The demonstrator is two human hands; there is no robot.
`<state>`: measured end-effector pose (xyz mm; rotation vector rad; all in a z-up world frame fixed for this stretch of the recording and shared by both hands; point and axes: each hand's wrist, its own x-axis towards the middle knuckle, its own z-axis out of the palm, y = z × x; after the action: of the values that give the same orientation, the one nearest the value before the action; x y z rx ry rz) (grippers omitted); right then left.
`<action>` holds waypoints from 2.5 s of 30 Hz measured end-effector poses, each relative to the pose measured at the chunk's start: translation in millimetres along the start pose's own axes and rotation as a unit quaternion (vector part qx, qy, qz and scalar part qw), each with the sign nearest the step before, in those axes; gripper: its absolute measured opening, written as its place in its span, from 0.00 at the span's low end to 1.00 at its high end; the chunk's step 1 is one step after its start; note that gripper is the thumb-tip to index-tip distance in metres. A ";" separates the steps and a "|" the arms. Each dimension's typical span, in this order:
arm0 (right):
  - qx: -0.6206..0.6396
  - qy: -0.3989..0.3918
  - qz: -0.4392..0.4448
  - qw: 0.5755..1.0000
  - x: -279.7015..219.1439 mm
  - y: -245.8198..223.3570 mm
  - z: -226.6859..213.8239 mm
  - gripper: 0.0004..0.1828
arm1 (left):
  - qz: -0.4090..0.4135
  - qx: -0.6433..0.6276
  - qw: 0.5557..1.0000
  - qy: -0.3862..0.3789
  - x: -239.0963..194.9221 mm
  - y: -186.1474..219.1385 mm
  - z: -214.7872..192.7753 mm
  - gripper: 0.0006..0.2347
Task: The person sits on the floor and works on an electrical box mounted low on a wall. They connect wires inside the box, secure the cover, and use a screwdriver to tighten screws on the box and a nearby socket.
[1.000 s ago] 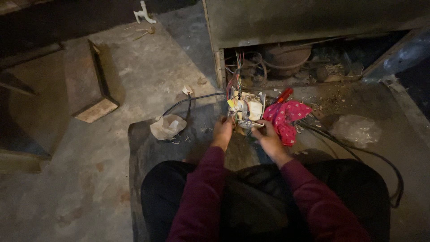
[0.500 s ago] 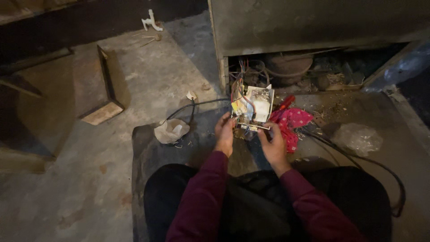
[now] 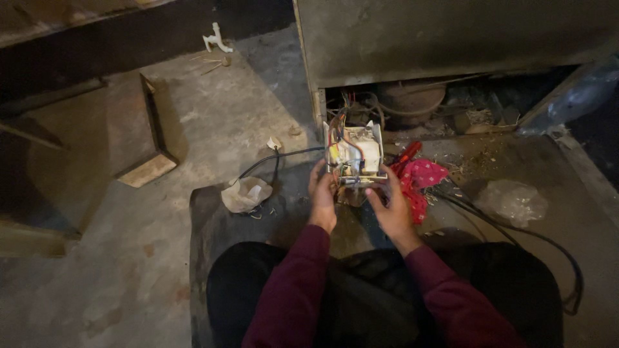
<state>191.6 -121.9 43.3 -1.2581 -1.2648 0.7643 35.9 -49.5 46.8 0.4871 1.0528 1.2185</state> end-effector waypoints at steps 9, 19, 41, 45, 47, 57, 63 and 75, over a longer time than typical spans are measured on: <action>0.032 0.012 -0.021 0.999 14.6 -21.8 -2.3 0.42 | 0.085 -0.048 0.993 -0.060 -8.7 18.0 16.8 0.26; 0.043 0.033 0.040 0.998 31.3 -13.2 -14.8 0.40 | 0.055 0.108 0.991 -0.051 -22.7 44.4 38.3 0.28; -0.032 0.018 -0.003 0.999 80.3 -67.0 -11.0 0.35 | 0.077 0.051 0.993 -0.075 20.2 59.3 49.0 0.29; -0.030 0.025 0.010 0.999 96.3 -72.6 -12.8 0.33 | 0.088 0.075 0.991 -0.063 18.6 64.9 57.3 0.29; -0.052 0.021 -0.022 0.998 102.8 -72.3 -15.6 0.31 | 0.090 0.064 0.991 -0.072 19.6 66.7 60.9 0.30; -0.082 0.029 0.041 0.995 132.8 -62.4 -12.5 0.37 | 0.076 0.033 0.992 -0.097 43.9 77.2 70.4 0.30; -0.037 0.059 -0.012 0.997 142.4 -49.8 -3.6 0.37 | 0.075 0.016 0.993 -0.088 65.5 71.4 75.3 0.28; -0.203 0.125 0.010 0.971 158.2 -58.4 7.8 0.34 | 0.020 -0.092 0.978 -0.184 85.3 81.8 75.6 0.18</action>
<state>205.3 16.5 139.0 -1.6423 -1.2364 0.3492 56.6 72.0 114.1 0.5655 0.6118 1.1908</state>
